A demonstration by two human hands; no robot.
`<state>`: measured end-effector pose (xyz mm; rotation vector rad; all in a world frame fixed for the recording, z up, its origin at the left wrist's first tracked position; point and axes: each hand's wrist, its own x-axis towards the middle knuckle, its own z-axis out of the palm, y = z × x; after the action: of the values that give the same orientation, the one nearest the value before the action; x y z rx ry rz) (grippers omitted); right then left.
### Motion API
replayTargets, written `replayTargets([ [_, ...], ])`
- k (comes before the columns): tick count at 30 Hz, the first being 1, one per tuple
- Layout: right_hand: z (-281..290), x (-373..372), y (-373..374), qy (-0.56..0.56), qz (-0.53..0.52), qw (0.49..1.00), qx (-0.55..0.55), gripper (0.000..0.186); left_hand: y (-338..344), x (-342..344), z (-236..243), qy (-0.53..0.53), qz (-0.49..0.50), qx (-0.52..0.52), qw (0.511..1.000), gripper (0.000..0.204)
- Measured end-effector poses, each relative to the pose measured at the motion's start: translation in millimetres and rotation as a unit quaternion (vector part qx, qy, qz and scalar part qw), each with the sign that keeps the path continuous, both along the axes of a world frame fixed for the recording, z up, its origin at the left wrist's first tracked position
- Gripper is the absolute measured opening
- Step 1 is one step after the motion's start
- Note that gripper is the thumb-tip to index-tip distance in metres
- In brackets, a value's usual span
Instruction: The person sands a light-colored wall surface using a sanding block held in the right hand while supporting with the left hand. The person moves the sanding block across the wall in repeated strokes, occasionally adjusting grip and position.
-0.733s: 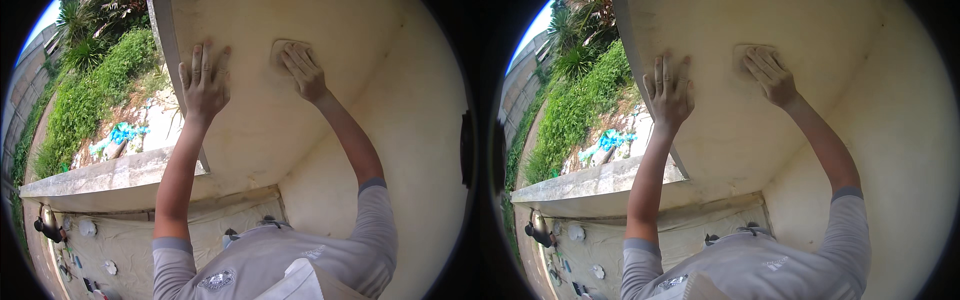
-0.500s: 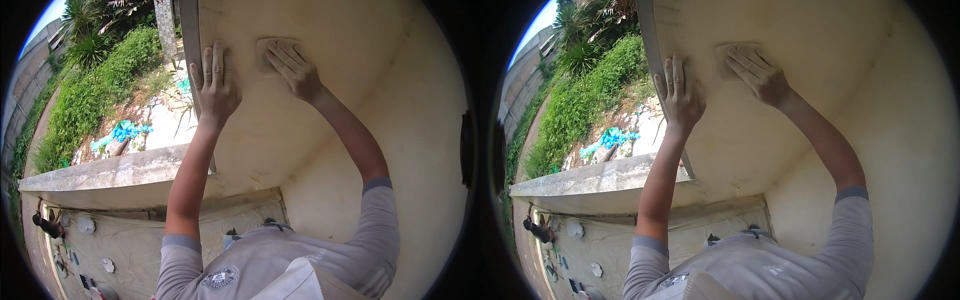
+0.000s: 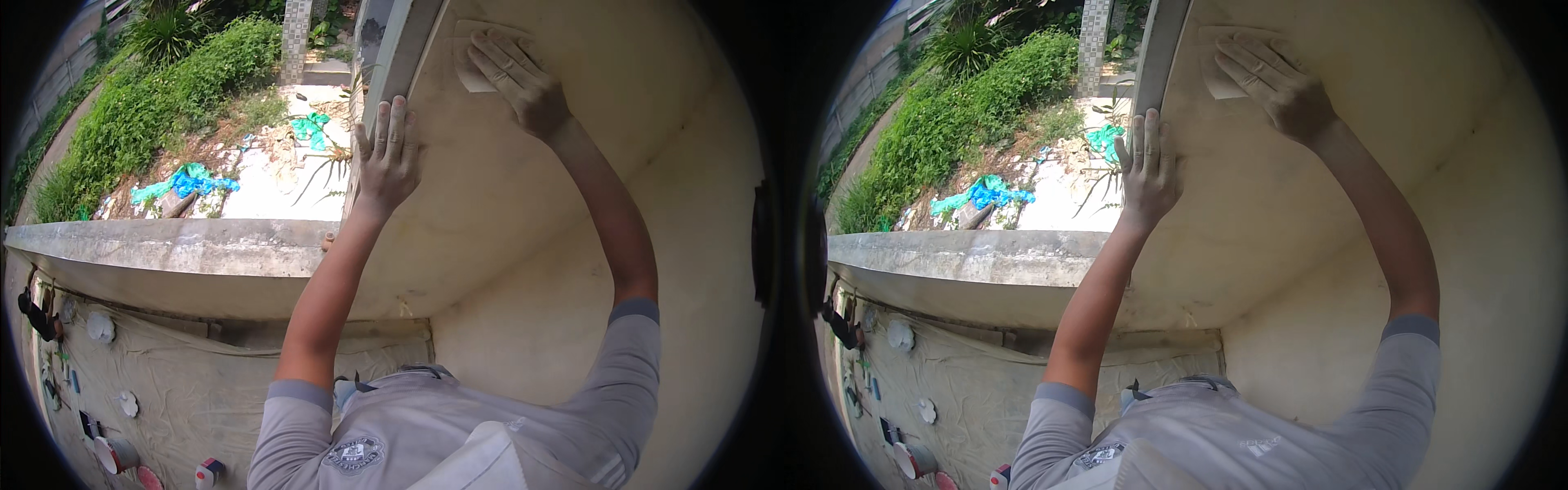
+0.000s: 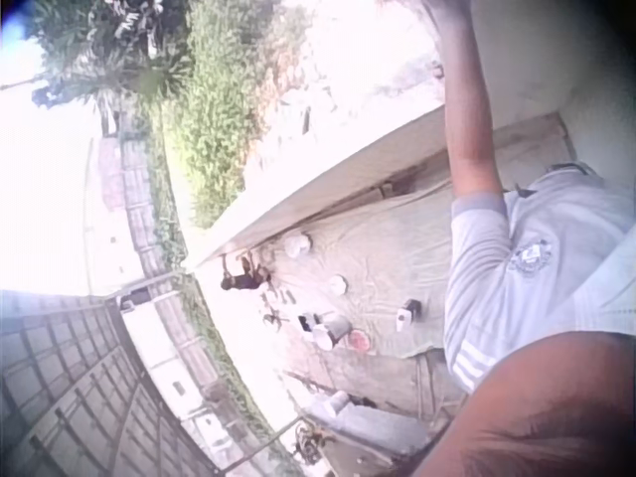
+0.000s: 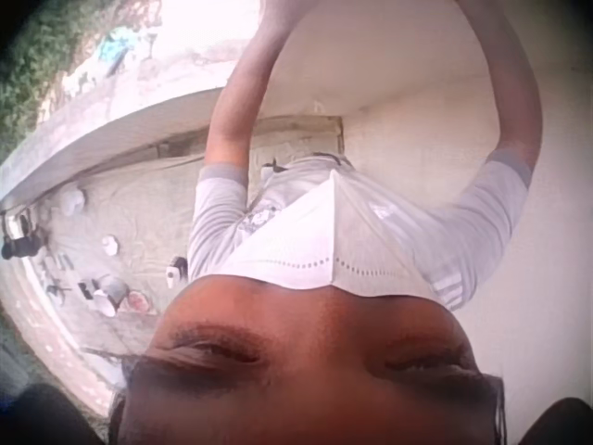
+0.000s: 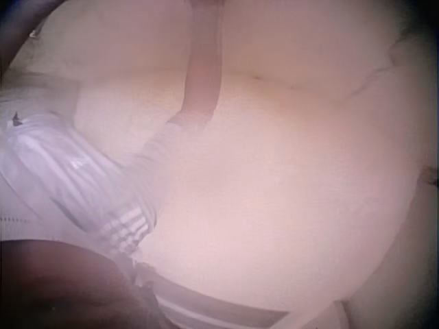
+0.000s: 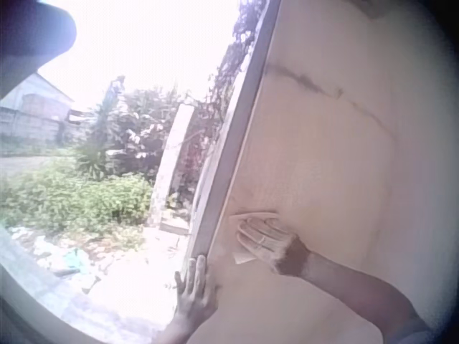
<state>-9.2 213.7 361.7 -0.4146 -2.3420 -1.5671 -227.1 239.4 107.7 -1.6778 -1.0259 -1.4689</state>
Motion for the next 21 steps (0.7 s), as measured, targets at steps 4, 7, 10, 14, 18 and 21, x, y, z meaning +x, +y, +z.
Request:
replayTargets([
  [4, 1.7, -20.5, -6.0, -0.054, 0.009, 0.998, -0.006, 0.050, -1.3, 2.4, 0.5, -0.003, 0.003, 0.004, 1.000, 0.060],
  [7, 15.3, -41.5, -0.4, 0.032, 0.046, 0.998, -0.004, 0.048, 1.6, -6.5, 6.1, 0.002, 0.016, 0.014, 1.000, 0.060],
  [10, 32.7, -48.1, -1.3, 0.118, 0.054, 0.991, -0.012, 0.050, -1.8, 1.6, 2.1, -0.018, 0.000, 0.006, 1.000, 0.059],
  [14, 43.3, -50.2, 3.3, 0.093, 0.040, 0.995, 0.021, 0.054, 1.3, -2.8, 1.8, -0.010, -0.004, -0.006, 1.000, 0.059],
  [18, 30.4, -45.5, -7.7, -0.012, 0.014, 1.000, 0.020, 0.057, -1.7, -0.6, 4.5, -0.011, 0.001, -0.004, 1.000, 0.061],
  [21, 47.2, -42.1, 1.3, -0.029, 0.032, 0.999, -0.002, 0.059, -1.1, 0.0, 4.6, -0.036, -0.015, -0.016, 0.999, 0.060],
])
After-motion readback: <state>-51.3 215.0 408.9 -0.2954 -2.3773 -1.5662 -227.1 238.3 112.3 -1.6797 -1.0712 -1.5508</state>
